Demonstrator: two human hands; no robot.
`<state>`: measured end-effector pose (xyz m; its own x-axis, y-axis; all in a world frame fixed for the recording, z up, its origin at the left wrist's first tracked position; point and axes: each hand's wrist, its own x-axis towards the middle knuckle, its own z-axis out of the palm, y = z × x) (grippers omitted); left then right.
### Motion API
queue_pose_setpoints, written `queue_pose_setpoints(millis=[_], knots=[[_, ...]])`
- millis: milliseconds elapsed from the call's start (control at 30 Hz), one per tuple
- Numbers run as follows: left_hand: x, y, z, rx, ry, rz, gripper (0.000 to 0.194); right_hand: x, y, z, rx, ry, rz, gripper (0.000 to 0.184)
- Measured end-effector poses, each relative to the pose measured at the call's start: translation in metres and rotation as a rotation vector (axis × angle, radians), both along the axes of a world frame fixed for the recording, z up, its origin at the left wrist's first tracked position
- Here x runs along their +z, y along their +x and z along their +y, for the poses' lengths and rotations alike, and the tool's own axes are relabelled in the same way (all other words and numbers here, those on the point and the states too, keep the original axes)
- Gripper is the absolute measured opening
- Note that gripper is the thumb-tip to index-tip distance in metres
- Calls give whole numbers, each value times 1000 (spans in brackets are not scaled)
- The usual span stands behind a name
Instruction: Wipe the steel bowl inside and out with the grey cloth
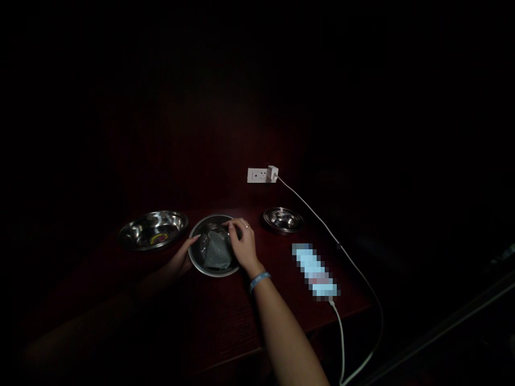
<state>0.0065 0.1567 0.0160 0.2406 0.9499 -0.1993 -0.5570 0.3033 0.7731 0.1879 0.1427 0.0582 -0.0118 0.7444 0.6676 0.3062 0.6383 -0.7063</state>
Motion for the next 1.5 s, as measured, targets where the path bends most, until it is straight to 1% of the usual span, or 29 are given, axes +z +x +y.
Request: queue_pose_setpoints(millis=[67, 133, 200, 300, 400, 500, 600, 767, 867, 1067, 1167, 1267, 1367, 1500], knots=[[1, 0, 0, 6, -10, 14, 29, 0, 4, 0, -80, 31, -139, 39], [1, 0, 0, 8, -12, 23, 29, -1, 6, -1, -104, 42, -283, 44], [0, 1, 1, 7, 3, 17, 30, -2, 5, -2, -94, 44, -436, 46], [-5, 1, 2, 11, 28, -1, 33, -4, 3, -4, -47, 38, -657, 41], [-10, 0, 4, 12, 57, -2, 37, -6, 3, -4, -8, 13, -778, 36], [-11, -1, 5, 35, 63, -1, 36, -8, 4, -2, -2, -8, -811, 32], [-9, -1, 3, 34, 48, 5, 34, -9, 4, -1, 9, 4, -808, 29], [-3, 2, 0, 64, 45, 38, 33, -13, 1, 0, 91, 58, -788, 28], [-5, 1, 0, 63, 41, 48, 32, -15, -1, 1, 124, 80, -801, 30], [-10, -1, 3, 56, 40, 51, 33, -15, -4, 1, 142, 106, -834, 34], [-9, 0, 4, 58, 30, 55, 35, -15, -5, 0, 120, 77, -867, 37], [-8, -1, 5, 65, 14, 75, 38, -15, -6, 0, 86, 6, -927, 44], [-9, -2, 5, 41, 25, 82, 38, -18, -6, 0, 64, -51, -953, 49], [-11, -3, 5, 29, 40, 74, 37, -22, -5, 2, 46, -65, -960, 50]])
